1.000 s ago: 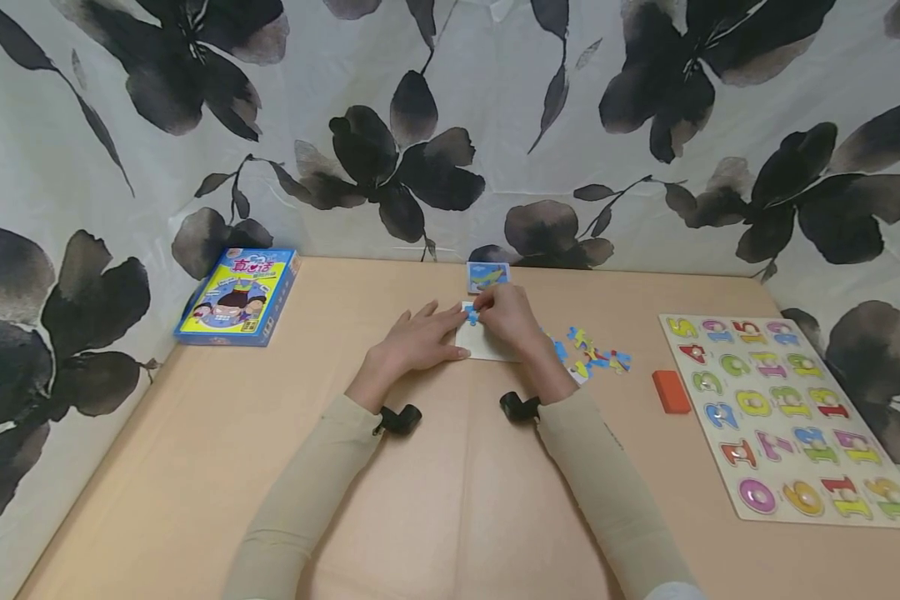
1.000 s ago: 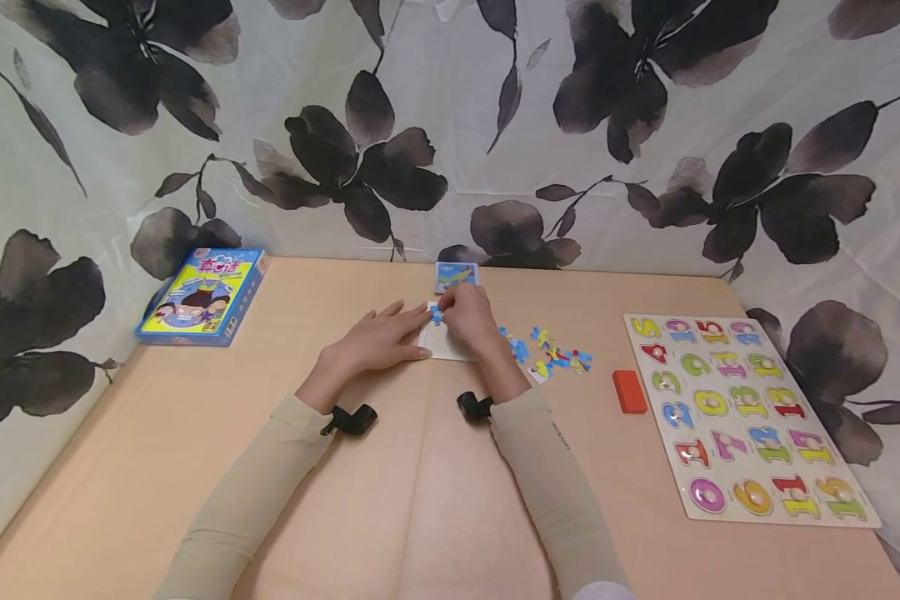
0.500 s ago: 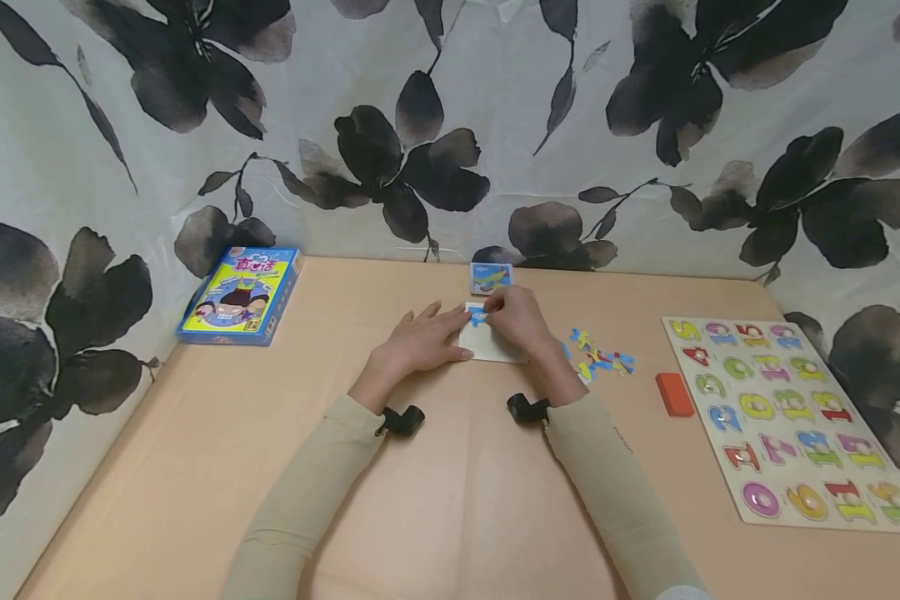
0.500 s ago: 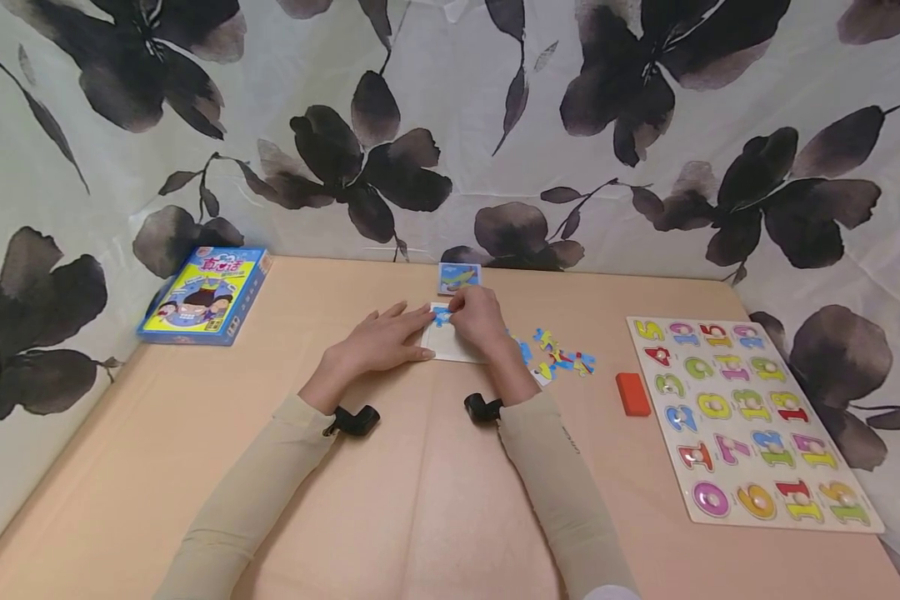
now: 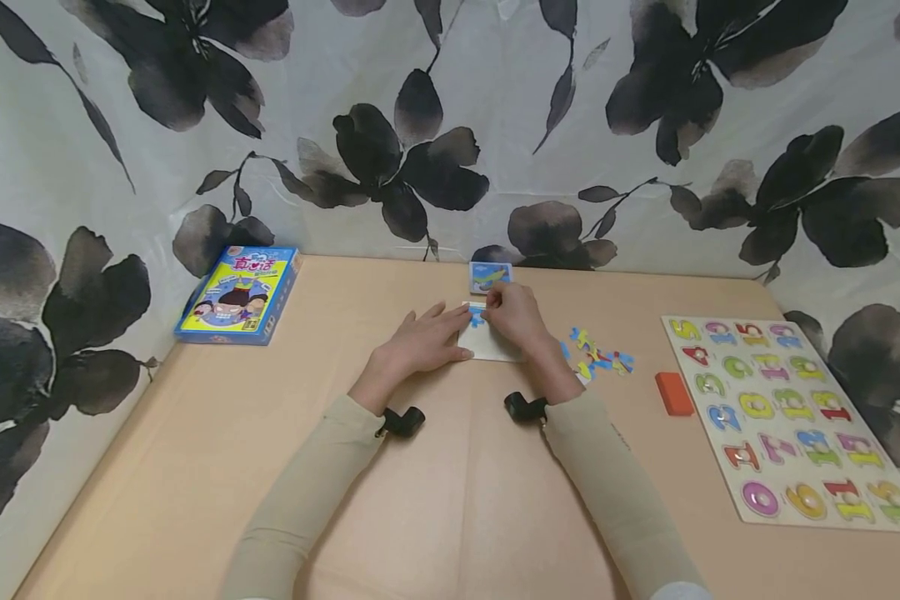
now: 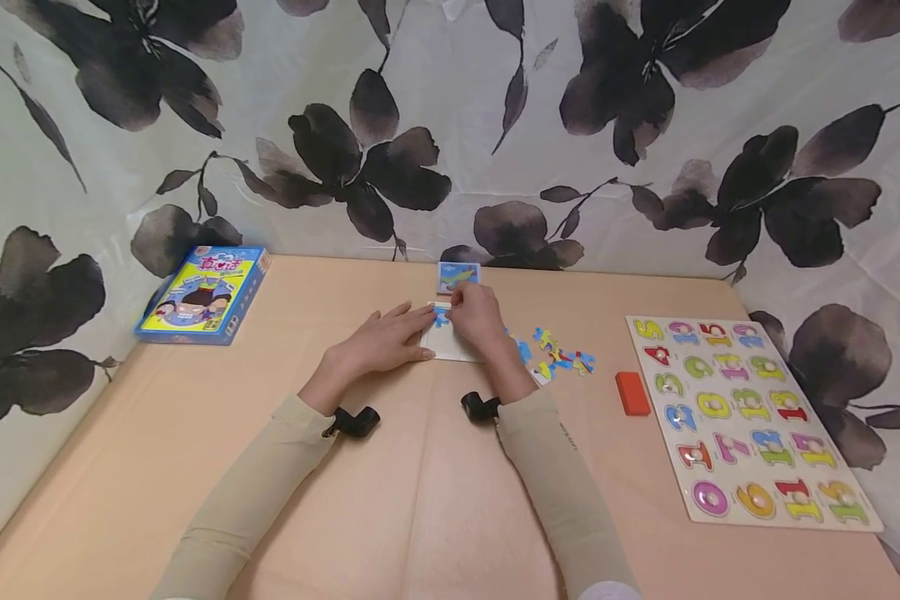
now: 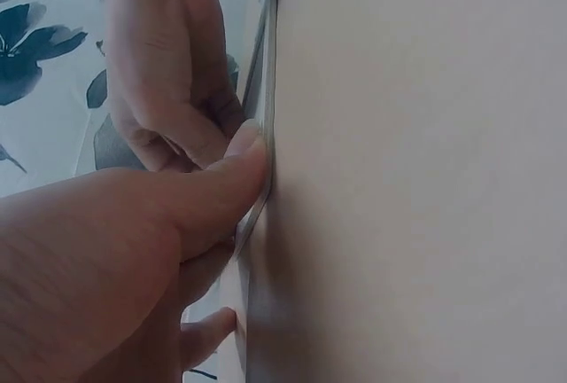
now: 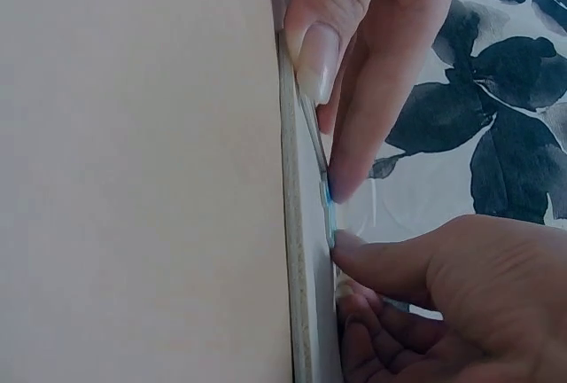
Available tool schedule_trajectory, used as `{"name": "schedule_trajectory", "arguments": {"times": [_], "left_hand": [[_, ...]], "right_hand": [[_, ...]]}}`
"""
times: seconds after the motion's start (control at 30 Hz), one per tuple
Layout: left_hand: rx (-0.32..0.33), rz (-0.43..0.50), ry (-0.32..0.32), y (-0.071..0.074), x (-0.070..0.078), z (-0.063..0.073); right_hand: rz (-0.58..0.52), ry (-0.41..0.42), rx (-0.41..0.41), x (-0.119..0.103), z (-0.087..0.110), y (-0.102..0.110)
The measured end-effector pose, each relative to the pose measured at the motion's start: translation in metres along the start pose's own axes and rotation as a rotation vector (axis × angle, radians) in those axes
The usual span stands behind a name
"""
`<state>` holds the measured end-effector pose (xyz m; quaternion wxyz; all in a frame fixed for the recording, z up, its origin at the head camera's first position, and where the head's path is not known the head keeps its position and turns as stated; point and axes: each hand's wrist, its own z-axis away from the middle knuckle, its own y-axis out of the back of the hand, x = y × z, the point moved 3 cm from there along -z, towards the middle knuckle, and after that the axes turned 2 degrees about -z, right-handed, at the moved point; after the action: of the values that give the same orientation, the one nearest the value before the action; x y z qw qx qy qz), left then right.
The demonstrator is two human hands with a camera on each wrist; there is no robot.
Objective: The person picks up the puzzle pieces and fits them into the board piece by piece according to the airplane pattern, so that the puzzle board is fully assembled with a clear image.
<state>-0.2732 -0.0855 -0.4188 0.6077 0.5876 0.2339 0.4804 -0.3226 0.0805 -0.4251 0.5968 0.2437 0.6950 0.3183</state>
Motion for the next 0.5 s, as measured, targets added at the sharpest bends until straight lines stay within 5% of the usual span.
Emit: {"name": "schedule_trajectory", "arguments": {"times": [0.5], "left_hand": [[0.002,-0.055,-0.024,-0.003,0.0003,-0.0015]], "right_hand": [[0.056,-0.005,0.032,0.0039,-0.0047,-0.0042]]}}
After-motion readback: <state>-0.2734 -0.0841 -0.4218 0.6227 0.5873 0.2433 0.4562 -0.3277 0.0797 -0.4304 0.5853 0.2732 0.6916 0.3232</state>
